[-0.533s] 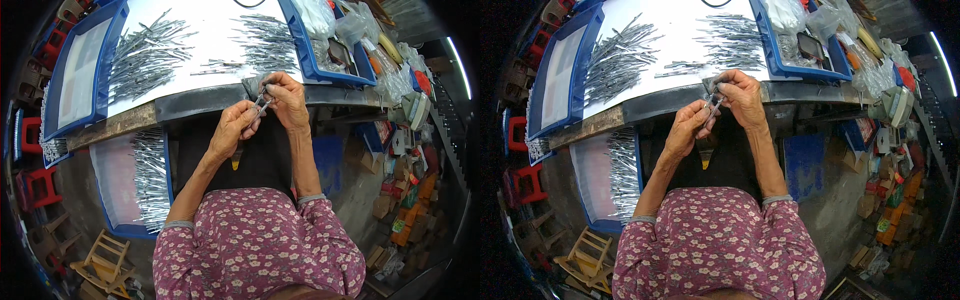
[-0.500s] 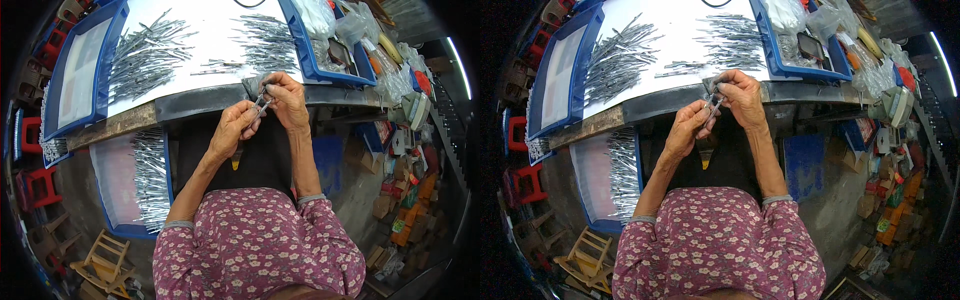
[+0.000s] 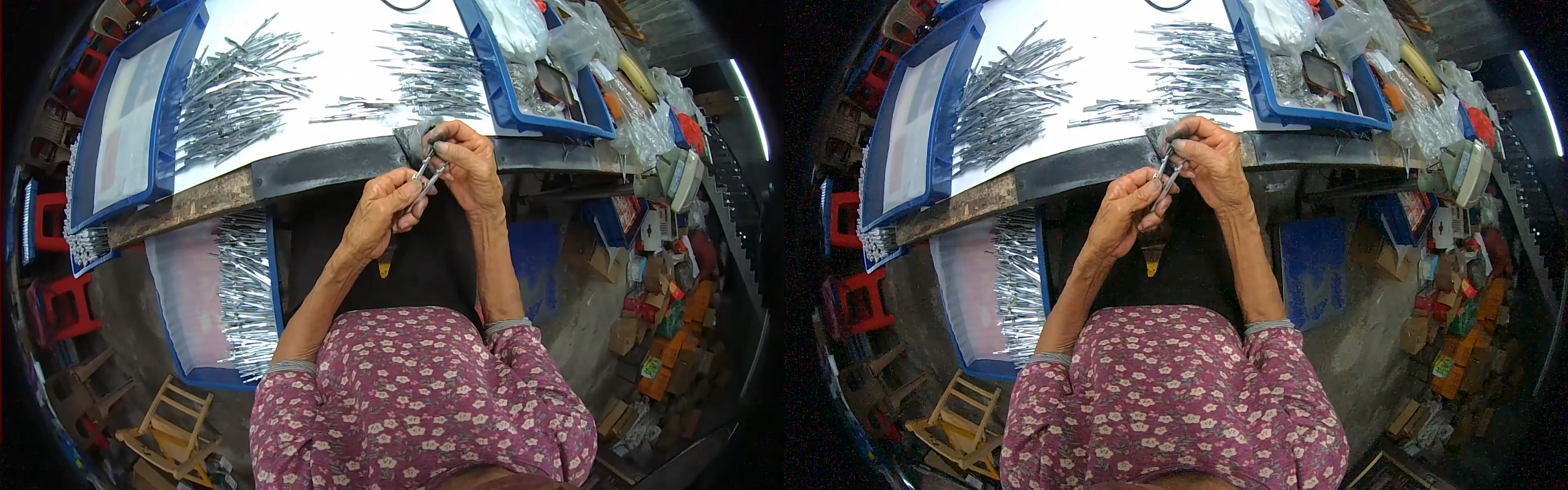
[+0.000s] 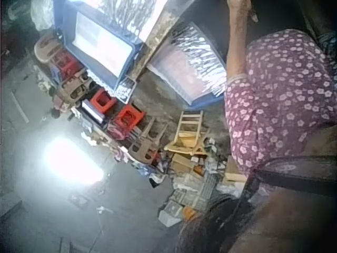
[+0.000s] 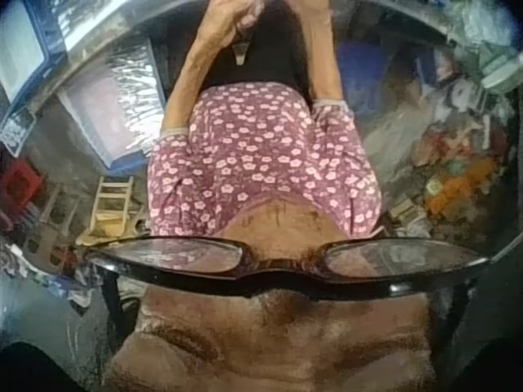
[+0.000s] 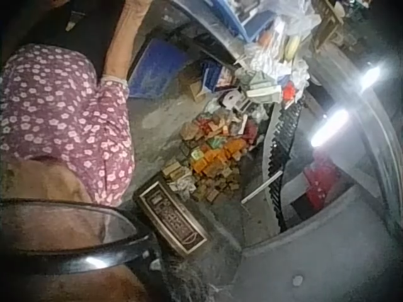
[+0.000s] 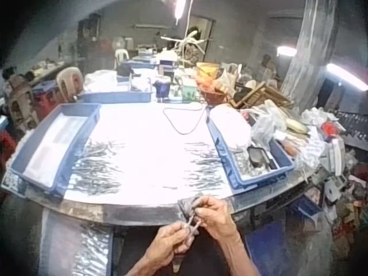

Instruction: Wiping and sorting small metal pins with a cloth at an industrial workbench.

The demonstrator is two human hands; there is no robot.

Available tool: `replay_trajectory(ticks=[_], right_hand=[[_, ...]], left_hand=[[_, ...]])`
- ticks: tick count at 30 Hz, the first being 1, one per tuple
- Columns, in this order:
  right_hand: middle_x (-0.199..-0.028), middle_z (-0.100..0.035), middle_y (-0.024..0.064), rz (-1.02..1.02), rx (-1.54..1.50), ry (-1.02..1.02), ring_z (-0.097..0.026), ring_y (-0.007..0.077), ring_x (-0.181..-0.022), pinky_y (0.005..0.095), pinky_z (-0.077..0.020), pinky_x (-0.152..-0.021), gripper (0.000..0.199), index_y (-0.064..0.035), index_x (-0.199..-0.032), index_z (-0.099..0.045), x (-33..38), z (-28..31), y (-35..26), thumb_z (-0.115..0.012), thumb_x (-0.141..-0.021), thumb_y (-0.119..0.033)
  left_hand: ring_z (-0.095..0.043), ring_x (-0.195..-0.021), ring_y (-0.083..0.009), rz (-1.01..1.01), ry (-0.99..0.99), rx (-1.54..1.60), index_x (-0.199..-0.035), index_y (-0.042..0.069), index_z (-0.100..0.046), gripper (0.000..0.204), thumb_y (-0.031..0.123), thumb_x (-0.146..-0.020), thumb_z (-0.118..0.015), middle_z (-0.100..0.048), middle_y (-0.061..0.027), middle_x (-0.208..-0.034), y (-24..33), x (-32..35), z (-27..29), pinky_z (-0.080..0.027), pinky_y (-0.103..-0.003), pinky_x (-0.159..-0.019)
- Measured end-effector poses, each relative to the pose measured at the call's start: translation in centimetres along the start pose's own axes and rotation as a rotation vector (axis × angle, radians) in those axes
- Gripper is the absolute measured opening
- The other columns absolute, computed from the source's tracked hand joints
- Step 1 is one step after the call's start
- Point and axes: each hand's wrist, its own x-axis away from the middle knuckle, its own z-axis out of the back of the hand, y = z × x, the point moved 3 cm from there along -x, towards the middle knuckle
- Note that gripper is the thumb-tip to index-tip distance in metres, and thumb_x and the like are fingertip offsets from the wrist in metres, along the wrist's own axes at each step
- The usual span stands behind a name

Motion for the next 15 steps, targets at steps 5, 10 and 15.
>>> replay_trajectory(ticks=[5,10,15], right_hand=[[-0.081,-0.058,0.0103,0.002,0.008,-0.015,-0.045,0.006,-0.057,0.0154,-0.0327,-0.045,0.014,0.0045,-0.09,-0.055,0.02,0.11,-0.08,-0.057,-0.077,-0.001],[-0.081,-0.058,0.0107,0.013,0.046,-0.041,-0.043,0.0053,-0.056,0.0158,-0.033,-0.047,0.015,0.0044,-0.089,-0.054,0.0,0.42,-0.22,-0.057,-0.077,-0.002],[-0.08,-0.057,0.0113,0.047,0.093,-0.099,-0.041,0.0048,-0.054,0.0166,-0.0334,-0.048,0.015,0.0047,-0.089,-0.054,-0.09,0.69,-0.47,-0.057,-0.076,-0.002]], left_hand=[[-0.036,-0.048,-0.0029,0.034,-0.011,0.049,-0.093,-0.001,-0.053,0.023,0.02,-0.091,-0.046,-0.05,-0.0011,-0.067,-0.2,-0.05,0.04,-0.028,-0.014,-0.042],[-0.037,-0.048,-0.0034,0.064,-0.025,0.09,-0.093,-0.002,-0.053,0.023,0.02,-0.091,-0.046,-0.05,-0.0016,-0.066,-0.39,-0.11,0.06,-0.028,-0.014,-0.042],[-0.036,-0.046,-0.0042,0.112,-0.041,0.129,-0.09,-0.003,-0.053,0.023,0.019,-0.09,-0.046,-0.049,-0.0025,-0.064,-0.38,-0.1,-0.13,-0.027,-0.015,-0.041]])
